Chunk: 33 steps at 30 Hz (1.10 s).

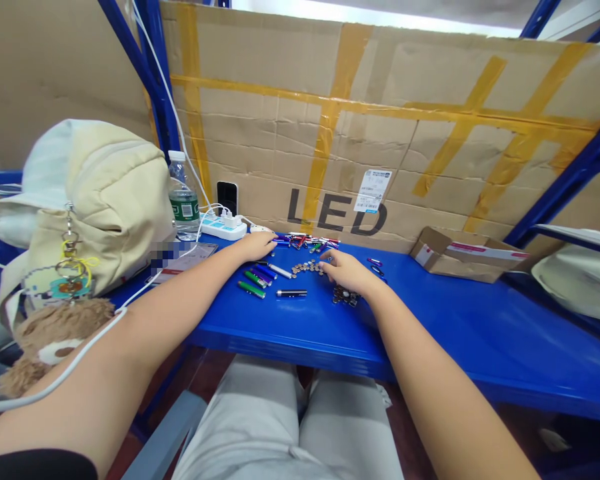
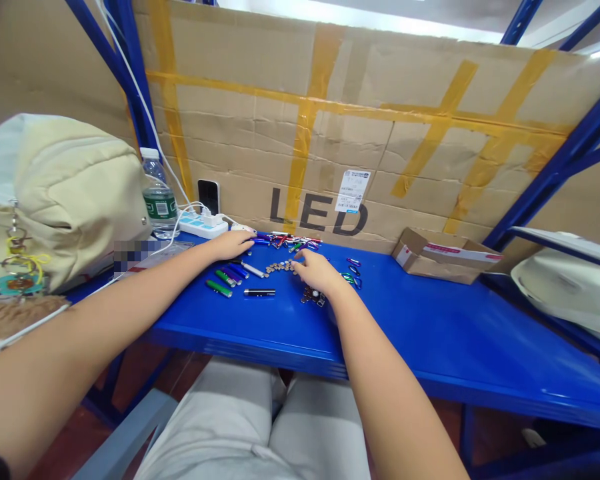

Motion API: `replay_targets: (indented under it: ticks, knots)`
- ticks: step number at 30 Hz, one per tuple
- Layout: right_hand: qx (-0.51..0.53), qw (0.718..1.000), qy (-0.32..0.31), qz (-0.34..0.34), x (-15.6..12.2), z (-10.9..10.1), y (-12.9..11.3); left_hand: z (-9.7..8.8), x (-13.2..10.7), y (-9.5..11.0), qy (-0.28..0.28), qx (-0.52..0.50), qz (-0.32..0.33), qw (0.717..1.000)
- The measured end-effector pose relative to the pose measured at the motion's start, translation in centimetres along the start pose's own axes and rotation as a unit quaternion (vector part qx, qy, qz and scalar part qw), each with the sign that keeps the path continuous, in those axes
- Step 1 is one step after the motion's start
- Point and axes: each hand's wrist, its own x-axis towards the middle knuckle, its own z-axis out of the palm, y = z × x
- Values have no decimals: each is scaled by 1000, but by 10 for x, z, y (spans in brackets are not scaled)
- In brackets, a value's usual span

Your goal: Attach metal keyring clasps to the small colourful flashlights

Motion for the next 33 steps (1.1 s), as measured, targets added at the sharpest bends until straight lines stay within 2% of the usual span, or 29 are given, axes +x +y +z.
replay_targets:
  ticks: [2, 4, 9, 13, 15, 17, 20, 24, 28, 33]
  knots:
    - [-5, 1000, 11, -7, 2, 0, 3, 6, 4, -1, -32, 6, -2, 999]
    - [-7, 1000, 12, -9, 3, 0, 5, 10, 6, -2, -41, 12, 8, 999]
    - [-9, 1000, 9, -12, 3, -1, 4, 10, 9, -2, -8, 20, 39, 999]
    - [-4, 1000, 10, -21, 2, 0, 1, 5, 31, 7, 17, 31, 54, 998]
    - [1, 1000, 9, -24, 2, -1, 2, 5, 46, 12, -15, 45, 48, 998]
    - [6, 1000, 10, -29, 2, -1, 5, 7, 59, 16, -66, 54, 11, 996]
    - [7, 999, 15, -37, 2, -2, 8, 14, 68, 20, -95, 56, -9, 994]
    - [0, 999, 13, -42, 2, -4, 8, 19, 62, 26, -117, 58, -8, 991]
    - [7, 999, 9, -42, 0, -6, 4, 11, 48, 30, -132, 60, -5, 989]
    - [7, 999, 20, -46, -1, -10, 8, 2, 34, 26, -145, 83, 42, 985]
